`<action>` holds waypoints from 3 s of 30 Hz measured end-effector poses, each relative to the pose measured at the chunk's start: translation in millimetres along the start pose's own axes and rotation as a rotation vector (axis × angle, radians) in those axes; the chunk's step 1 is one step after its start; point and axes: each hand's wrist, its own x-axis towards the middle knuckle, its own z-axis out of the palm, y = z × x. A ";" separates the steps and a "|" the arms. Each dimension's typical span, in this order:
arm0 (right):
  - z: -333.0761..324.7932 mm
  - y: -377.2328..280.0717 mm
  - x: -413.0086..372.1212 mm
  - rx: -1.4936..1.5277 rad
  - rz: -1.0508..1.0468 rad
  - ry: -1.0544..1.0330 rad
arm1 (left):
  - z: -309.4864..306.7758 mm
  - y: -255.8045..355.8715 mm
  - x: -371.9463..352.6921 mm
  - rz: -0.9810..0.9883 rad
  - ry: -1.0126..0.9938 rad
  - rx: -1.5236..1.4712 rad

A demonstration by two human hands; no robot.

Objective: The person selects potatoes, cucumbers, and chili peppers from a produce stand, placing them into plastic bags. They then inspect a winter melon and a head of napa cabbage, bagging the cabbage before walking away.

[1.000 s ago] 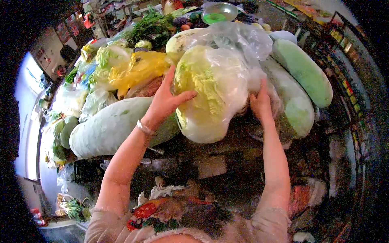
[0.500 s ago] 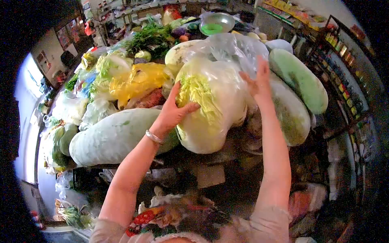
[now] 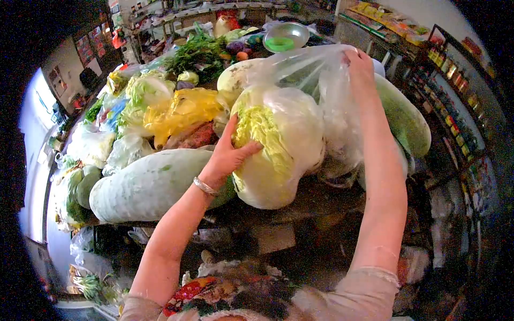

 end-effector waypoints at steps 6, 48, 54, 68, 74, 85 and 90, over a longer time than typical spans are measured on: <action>-18.8 -64.0 5.5 -0.182 -0.174 0.303 | 2.4 12.4 -4.6 -0.047 -0.004 -0.051; -75.9 -193.2 -120.9 0.331 -0.237 0.065 | 3.8 13.2 -5.5 0.007 -0.036 -0.082; -86.1 -191.6 -133.9 0.328 -0.228 0.075 | 3.6 17.6 -7.5 0.009 -0.016 -0.042; -130.4 -188.9 -238.1 0.299 -0.150 0.106 | 3.1 23.1 -9.5 -0.030 -0.038 -0.011; -155.3 -171.8 -318.2 0.268 0.014 0.108 | 2.9 9.4 -8.2 -0.032 -0.019 -0.016; -149.8 -57.5 -402.3 -0.320 0.824 -0.098 | 10.4 27.0 -13.4 -0.119 -0.022 -0.091; -153.2 68.8 -445.7 -0.302 0.889 -0.216 | 24.4 38.1 -26.0 -0.089 0.002 -0.249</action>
